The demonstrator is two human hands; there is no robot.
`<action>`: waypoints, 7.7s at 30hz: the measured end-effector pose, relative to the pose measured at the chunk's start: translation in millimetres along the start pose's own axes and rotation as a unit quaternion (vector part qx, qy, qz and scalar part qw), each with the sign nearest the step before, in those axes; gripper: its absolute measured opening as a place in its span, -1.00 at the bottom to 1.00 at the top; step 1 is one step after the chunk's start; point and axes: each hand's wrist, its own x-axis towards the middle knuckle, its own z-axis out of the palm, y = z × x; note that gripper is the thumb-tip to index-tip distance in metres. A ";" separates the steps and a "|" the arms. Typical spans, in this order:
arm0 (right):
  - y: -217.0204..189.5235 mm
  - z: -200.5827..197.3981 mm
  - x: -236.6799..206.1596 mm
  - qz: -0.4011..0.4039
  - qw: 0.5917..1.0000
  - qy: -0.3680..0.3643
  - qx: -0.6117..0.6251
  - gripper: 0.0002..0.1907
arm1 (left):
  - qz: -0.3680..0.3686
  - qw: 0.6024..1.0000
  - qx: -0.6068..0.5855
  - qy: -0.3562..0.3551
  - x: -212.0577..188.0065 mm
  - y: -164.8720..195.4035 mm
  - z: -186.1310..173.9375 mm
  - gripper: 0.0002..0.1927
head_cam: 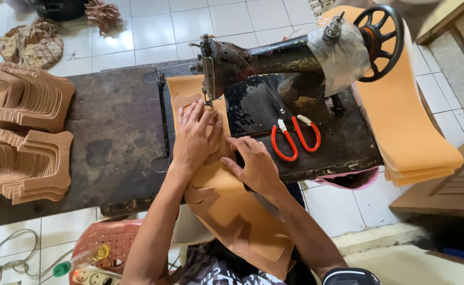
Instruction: The person sews a small brown strap onto a larger tan shoe upper using a manual sewing machine. They guide the material under the needle, stitch along the edge, and then place the finished piece onto a stack of similar parts.
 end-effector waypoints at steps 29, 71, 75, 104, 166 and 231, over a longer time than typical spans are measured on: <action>-3.2 -2.9 -17.9 0.008 1.000 0.017 0.009 -0.48 | 0.006 1.000 -0.009 0.006 -4.9 19.6 -12.4 -0.68; -14.9 13.4 -8.3 0.038 0.999 0.002 -0.011 -0.49 | 0.004 1.000 -0.003 0.012 -5.3 9.1 -28.4 -0.68; -13.8 15.8 -7.8 0.036 0.999 0.003 -0.008 -0.49 | 0.004 1.000 -0.007 0.014 -6.9 5.5 -26.0 -0.69; 2.3 26.0 -8.1 0.027 1.000 -0.002 0.009 -0.48 | -0.009 1.000 -0.023 -0.003 -15.8 -13.6 -0.4 -0.69; 71.0 66.7 149.1 0.116 0.990 -0.067 0.033 -0.43 | -0.006 0.999 -0.033 -0.032 82.9 -126.6 65.5 -0.72; 59.6 63.6 137.6 0.124 0.990 -0.062 0.038 -0.44 | -0.078 0.979 -0.171 -0.078 82.9 -129.6 39.8 -0.83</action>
